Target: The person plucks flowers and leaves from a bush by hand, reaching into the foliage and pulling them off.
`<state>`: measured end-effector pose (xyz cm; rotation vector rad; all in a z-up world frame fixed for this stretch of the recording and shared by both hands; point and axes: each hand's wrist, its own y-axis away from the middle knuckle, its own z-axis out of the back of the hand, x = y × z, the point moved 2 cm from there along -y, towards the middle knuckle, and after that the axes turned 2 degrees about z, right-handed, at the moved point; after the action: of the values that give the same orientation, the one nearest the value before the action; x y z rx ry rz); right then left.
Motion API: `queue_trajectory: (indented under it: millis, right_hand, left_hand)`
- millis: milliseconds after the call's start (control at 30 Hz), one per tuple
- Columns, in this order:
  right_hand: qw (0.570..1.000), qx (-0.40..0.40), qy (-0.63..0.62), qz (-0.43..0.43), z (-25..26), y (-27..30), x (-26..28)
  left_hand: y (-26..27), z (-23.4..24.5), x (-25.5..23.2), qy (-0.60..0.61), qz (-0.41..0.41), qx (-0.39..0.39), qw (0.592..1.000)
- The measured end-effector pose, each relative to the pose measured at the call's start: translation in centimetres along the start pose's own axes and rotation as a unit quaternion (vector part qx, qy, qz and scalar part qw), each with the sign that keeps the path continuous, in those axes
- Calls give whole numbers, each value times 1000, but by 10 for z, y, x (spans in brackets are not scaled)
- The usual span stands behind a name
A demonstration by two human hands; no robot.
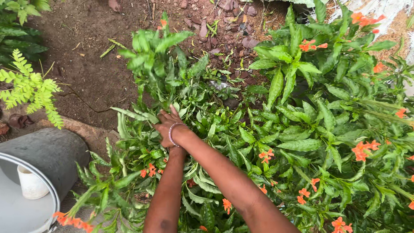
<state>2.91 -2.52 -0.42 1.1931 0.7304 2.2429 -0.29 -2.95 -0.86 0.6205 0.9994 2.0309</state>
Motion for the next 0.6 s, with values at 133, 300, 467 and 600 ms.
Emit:
queue_trajectory:
  millis: [133,300,467,600]
  right_hand:
    - [999,8,12,31,2,-5,10]
    - [987,21,-154,46,17,-18,-13]
    - [808,-466,-360,16,63,-56,-128]
    - [898,-377,-215,-80,48,-93,-165]
  left_hand:
    - [-2,-3,4,9,18,15,1000]
    - [-13,-1,11,30,51,30,998]
    - [-20,0,24,67,72,20,995]
    - [-25,2,29,29,30,17,999]
